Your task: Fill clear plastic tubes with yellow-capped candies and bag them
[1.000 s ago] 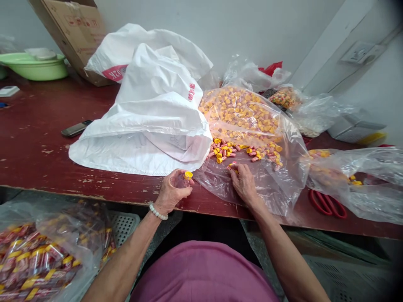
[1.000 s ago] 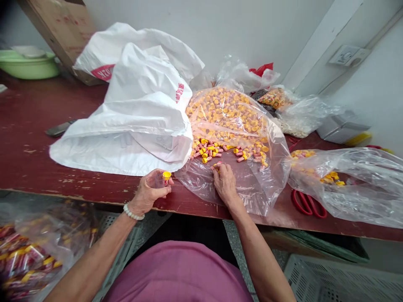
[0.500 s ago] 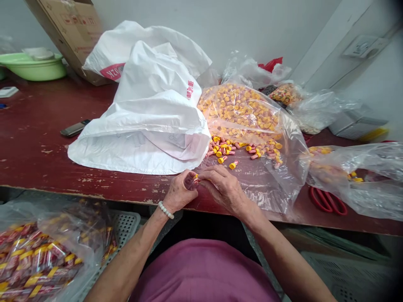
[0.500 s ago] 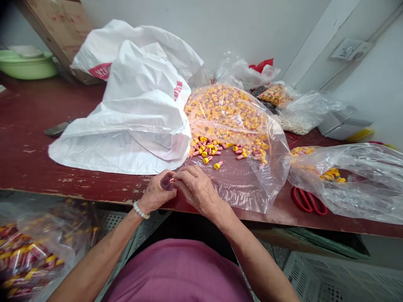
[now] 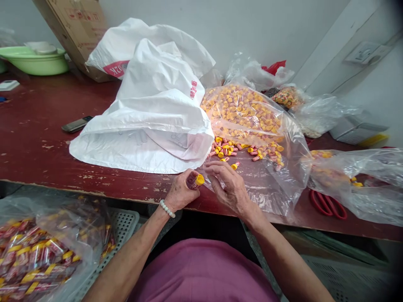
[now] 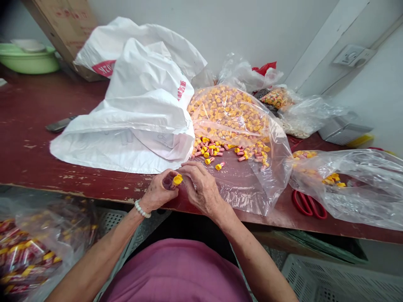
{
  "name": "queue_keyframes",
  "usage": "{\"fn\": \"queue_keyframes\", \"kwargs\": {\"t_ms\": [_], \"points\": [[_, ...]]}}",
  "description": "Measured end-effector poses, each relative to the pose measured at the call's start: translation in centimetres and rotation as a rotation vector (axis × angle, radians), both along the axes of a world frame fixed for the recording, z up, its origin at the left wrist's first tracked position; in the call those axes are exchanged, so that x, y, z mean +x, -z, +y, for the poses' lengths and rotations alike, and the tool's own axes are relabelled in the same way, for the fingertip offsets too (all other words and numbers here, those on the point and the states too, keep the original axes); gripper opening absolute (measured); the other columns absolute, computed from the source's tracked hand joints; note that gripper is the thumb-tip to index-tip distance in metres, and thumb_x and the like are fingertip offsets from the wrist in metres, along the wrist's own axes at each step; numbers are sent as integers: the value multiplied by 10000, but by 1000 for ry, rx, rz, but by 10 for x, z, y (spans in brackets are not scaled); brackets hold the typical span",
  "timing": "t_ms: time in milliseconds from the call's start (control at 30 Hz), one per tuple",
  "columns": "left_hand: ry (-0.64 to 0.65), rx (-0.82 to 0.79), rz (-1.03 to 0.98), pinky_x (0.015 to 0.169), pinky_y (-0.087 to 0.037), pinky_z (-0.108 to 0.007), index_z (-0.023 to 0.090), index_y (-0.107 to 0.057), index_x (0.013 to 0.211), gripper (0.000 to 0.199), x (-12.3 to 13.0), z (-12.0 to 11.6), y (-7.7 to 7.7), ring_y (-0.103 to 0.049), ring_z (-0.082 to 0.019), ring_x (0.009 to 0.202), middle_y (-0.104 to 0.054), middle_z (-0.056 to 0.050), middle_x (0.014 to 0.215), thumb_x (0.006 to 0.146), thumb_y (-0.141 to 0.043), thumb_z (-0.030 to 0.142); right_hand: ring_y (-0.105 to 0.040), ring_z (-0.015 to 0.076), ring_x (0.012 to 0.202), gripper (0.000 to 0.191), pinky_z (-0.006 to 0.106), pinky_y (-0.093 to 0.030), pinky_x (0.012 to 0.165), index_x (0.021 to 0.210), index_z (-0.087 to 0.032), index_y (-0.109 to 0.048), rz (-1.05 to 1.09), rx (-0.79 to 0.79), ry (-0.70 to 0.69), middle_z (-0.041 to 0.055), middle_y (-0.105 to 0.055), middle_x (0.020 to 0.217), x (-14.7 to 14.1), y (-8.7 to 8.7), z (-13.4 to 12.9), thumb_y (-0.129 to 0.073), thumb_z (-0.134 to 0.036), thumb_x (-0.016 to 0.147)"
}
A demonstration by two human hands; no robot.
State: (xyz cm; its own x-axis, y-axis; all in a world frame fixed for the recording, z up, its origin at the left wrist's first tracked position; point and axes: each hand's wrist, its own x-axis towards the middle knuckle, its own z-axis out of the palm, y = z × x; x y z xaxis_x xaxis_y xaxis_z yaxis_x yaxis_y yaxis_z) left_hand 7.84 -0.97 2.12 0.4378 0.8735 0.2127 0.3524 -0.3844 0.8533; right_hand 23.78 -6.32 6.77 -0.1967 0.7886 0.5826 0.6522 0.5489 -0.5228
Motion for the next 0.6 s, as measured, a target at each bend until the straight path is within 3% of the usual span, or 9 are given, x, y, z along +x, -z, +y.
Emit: {"fn": "queue_keyframes", "kwargs": {"t_ms": [100, 200, 300, 400, 500, 600], "points": [[-14, -21, 6, 633, -441, -233, 163, -564, 874, 327, 0, 1, 0, -548, -122, 670, -606, 12, 767, 560, -549, 73, -520, 206, 982, 298, 386, -454, 842, 1022, -195, -586, -117, -13, 30, 98, -570, 1037, -6, 9, -3, -405, -59, 828], [-38, -21, 9, 635, -440, -238, 160, -575, 840, 290, 0, 1, -1, -543, -121, 666, -612, 10, 760, 564, -546, 76, -503, 215, 940, 387, 397, -448, 806, 1089, -185, -575, -229, -38, 1, 104, -576, 1061, -12, 19, -5, -398, -24, 785], [-65, -75, -46, 600, -430, -225, 156, -574, 833, 293, 1, 2, -1, -526, -108, 624, -600, 19, 719, 553, -551, 71, -505, 200, 1005, 428, 376, -451, 840, 1124, -216, -565, -150, -39, -8, 88, -551, 1126, -3, 28, 2, -385, -25, 786], [-70, -188, -146, 587, -430, -218, 147, -562, 842, 302, 0, 4, 0, -534, -104, 608, -601, 22, 693, 552, -549, 65, -492, 217, 1067, 382, 389, -429, 896, 1105, -208, -586, -117, -32, 229, 99, -545, 1133, 29, 37, 19, -397, -63, 807], [-60, -220, -182, 607, -444, -219, 146, -556, 847, 300, -2, 5, 2, -572, -116, 649, -616, 12, 713, 560, -543, 59, -497, 273, 1010, 226, 436, -414, 876, 1014, -194, -642, -303, -136, 548, 130, -554, 1081, 68, 52, 33, -514, -225, 830], [-76, -149, -137, 600, -450, -211, 152, -556, 864, 309, -1, 5, 5, -580, -115, 655, -616, 6, 749, 571, -538, 59, -524, 263, 911, 197, 396, -440, 789, 915, -189, -666, -391, -282, 650, 136, -543, 1034, 93, 65, 37, -560, -323, 817]]}}
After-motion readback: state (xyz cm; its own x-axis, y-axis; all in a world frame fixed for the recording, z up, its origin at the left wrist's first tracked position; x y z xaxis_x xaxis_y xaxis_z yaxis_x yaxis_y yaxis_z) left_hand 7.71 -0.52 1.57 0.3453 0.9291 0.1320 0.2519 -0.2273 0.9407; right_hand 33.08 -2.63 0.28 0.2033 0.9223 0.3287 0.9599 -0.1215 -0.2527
